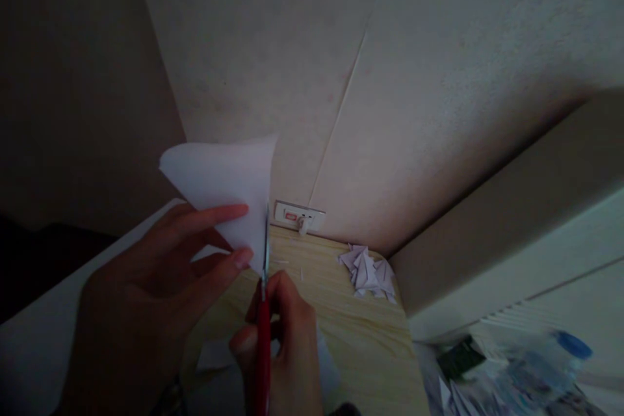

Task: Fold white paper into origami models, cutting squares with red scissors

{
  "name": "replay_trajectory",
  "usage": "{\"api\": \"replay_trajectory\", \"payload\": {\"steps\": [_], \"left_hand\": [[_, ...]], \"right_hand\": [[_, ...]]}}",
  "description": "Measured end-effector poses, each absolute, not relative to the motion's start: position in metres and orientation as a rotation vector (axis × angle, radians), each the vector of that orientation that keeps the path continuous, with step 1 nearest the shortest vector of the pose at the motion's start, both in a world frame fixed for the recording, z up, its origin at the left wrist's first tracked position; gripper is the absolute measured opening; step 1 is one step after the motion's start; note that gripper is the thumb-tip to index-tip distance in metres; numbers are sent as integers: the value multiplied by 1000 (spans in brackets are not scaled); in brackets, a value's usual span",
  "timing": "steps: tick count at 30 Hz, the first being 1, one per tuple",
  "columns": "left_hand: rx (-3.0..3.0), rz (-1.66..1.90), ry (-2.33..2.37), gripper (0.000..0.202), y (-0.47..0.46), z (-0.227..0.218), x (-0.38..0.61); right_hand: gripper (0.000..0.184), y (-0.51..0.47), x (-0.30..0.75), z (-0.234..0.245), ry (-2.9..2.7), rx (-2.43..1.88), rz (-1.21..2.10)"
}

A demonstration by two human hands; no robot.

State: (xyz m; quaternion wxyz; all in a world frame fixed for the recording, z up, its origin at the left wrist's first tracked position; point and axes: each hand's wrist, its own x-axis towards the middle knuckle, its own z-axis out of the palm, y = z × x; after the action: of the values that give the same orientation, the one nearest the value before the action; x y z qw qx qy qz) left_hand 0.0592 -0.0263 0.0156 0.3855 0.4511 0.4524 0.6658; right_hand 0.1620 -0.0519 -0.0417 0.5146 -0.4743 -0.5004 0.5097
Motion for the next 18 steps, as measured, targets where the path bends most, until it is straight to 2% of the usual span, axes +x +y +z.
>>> {"api": "replay_trajectory", "payload": {"steps": [5,18], "left_hand": [[1120,1662,1139,21,-28,15,62],[1123,1668,1128,22,-26,13,62]], "right_hand": [[61,-51,166,-41,-1294,-1161,1076],[61,-51,166,-40,-1276,-1160,1099]]}}
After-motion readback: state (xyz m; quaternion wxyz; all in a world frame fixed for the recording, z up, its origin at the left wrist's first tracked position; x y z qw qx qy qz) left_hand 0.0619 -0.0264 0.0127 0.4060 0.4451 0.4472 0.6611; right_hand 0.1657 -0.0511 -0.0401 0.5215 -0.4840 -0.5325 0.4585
